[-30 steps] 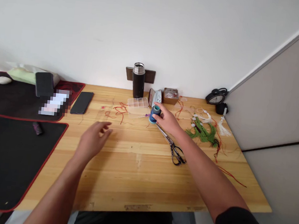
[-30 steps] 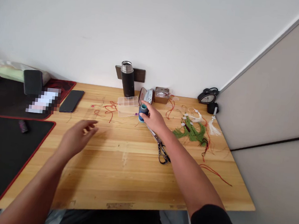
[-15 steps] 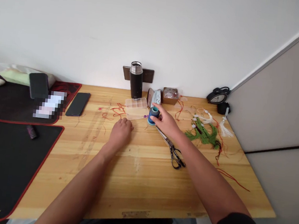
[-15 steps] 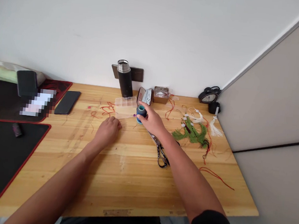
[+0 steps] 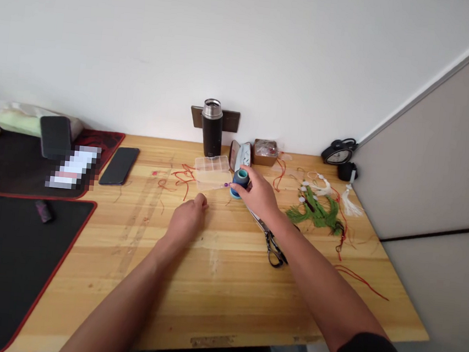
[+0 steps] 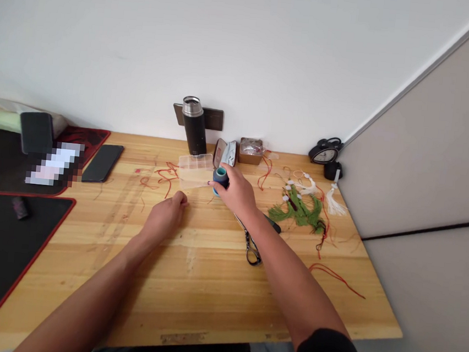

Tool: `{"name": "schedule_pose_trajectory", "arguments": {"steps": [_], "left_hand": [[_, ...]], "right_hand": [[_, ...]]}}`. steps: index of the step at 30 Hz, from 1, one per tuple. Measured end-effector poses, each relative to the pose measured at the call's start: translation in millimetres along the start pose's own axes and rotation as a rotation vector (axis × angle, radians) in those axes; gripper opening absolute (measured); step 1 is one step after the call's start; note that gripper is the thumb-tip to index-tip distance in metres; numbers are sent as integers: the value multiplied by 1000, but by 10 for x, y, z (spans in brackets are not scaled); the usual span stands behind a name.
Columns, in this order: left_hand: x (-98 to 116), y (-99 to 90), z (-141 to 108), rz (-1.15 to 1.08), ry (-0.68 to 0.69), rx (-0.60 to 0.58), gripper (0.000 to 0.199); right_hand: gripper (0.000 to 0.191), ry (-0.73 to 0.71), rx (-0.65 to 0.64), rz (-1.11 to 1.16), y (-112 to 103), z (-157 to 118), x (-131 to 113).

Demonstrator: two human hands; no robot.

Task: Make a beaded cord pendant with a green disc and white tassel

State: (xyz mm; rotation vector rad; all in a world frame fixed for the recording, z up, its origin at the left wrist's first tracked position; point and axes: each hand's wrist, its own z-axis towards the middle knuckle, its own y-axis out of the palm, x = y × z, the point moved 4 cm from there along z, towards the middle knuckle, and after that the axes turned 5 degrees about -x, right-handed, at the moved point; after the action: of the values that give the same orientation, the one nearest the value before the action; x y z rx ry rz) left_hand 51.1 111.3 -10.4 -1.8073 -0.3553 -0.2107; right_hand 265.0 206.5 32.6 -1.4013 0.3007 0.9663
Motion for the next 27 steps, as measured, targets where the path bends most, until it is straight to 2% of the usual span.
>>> {"name": "schedule_pose_trajectory", "arguments": {"steps": [4, 10, 21, 27], "left_hand": [[7, -11, -47, -54, 16, -26, 32], [20, -45, -122, -95, 46, -54, 30], [13, 22, -235, -47, 38, -55, 31], [19, 22, -304, -17, 38, -60, 34]], "right_hand": [[58, 31, -19, 0, -2, -11, 11], [64, 39, -94, 13, -72, -47, 57], [66, -13, -70, -78, -94, -92, -27], [57, 32, -79, -100, -43, -64, -70]]}}
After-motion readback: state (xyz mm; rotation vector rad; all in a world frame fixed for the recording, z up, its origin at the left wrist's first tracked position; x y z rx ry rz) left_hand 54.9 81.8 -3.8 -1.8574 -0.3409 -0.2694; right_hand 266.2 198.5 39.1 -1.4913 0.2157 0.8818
